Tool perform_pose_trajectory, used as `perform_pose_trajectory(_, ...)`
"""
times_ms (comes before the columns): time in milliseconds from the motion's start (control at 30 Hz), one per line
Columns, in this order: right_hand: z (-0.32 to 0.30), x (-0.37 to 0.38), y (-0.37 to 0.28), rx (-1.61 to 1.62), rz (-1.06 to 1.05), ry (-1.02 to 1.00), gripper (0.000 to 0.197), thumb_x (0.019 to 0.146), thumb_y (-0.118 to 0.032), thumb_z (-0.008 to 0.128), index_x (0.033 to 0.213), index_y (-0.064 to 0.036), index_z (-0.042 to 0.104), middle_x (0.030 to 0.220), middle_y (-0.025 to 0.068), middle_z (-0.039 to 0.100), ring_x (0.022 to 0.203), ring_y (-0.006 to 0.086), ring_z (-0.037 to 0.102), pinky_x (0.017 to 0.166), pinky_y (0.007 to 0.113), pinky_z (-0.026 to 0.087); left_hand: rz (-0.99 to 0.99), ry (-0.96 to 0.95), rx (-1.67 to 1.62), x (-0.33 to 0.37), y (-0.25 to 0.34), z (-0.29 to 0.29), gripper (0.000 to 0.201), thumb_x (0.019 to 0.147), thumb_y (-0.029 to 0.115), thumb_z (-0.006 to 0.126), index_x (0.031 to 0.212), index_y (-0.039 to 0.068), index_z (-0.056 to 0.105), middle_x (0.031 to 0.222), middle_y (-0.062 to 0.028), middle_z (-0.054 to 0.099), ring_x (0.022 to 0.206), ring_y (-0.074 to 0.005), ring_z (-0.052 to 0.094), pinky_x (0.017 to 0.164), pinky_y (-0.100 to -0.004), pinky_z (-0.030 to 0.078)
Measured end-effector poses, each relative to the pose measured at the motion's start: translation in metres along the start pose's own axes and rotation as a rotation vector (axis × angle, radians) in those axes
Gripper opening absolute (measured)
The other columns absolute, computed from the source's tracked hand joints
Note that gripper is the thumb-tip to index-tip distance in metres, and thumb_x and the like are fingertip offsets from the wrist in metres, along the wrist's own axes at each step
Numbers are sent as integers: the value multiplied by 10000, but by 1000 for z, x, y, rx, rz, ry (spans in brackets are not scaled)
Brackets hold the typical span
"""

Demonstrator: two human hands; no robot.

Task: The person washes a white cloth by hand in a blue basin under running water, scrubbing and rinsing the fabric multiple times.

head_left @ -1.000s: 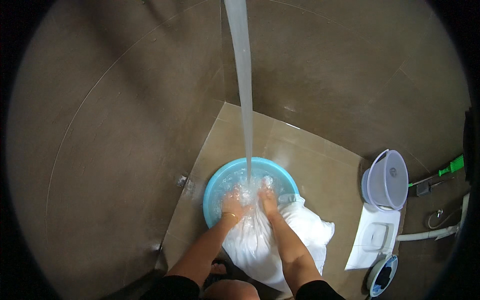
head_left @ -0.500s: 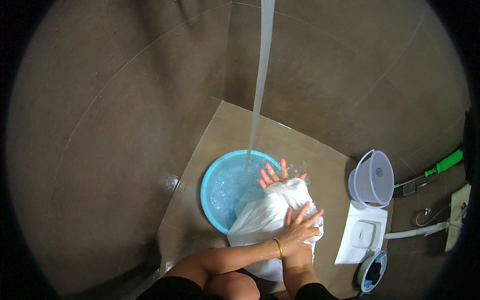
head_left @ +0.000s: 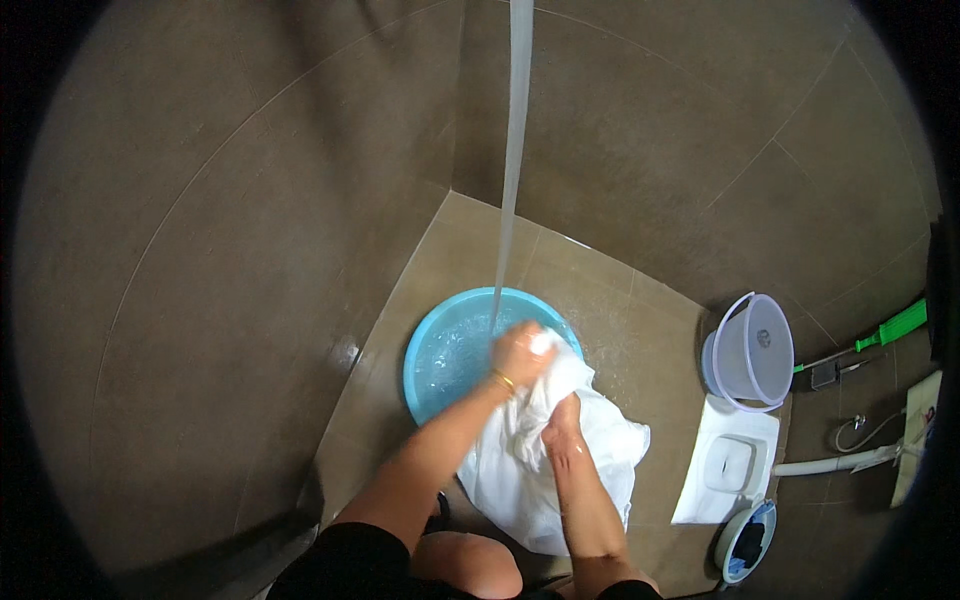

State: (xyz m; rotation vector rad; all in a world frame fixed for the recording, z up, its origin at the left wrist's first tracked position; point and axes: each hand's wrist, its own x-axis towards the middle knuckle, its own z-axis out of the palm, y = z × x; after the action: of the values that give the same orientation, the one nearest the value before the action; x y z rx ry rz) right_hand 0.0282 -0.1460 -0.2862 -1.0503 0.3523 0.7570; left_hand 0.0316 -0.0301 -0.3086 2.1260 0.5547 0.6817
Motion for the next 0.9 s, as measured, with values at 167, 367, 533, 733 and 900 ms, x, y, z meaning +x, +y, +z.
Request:
perform_pose_trajectory(167, 1, 48, -58, -893, -483, 52, 370, 834, -298, 604, 1047, 2, 563, 830, 87, 599, 700, 182, 518, 637, 332, 415, -184, -217, 376, -6, -80, -42, 581, 723, 485, 648, 1166, 127, 532, 1258, -171, 423, 1133, -330, 444, 863, -430, 432)
perform_pose_trajectory(367, -20, 111, 40, -1842, -916, -131, 532, 803, -298, 607, 1285, -147, 439, 1272, 213, 399, 1139, 359, 423, 924, 410, 378, -164, -412, 799, -54, -94, -12, 703, 765, 528, 574, 1344, 171, 396, 1465, -144, 170, 1330, -332, 201, 1007, -534, 255)
perform_pose_trajectory(533, -30, 134, 77, -2156, -513, -172, 636, 843, -359, 497, 1414, -219, 257, 1472, 195, 127, 1345, 369, 150, 1080, 450, 204, -375, -656, 701, -52, -109, 6, 706, 819, 571, 455, 1399, 203, 294, 1488, -176, 98, 1368, -356, 101, 1046, -555, 185)
perform_pose_trajectory(733, -67, 171, 110, -1976, -703, -142, 629, 853, -323, 493, 1409, -161, 248, 1441, 155, 259, 1315, 362, 242, 1085, 484, 164, -510, -477, 596, -50, -125, 21, 763, 787, 468, 561, 1402, 130, 262, 1439, -182, 240, 1331, -331, 236, 1047, -483, 240)
perform_pose_trajectory(900, -21, 131, 53, -676, -101, -211, 597, 875, -436, 478, 1342, -80, 368, 1401, 156, 318, 1270, 271, 323, 1057, 369, 245, -514, 243, -226, -59, -125, 37, 696, 762, 170, 646, 1345, 0, 306, 1315, -173, 413, 1233, -326, 372, 1028, -369, 301)
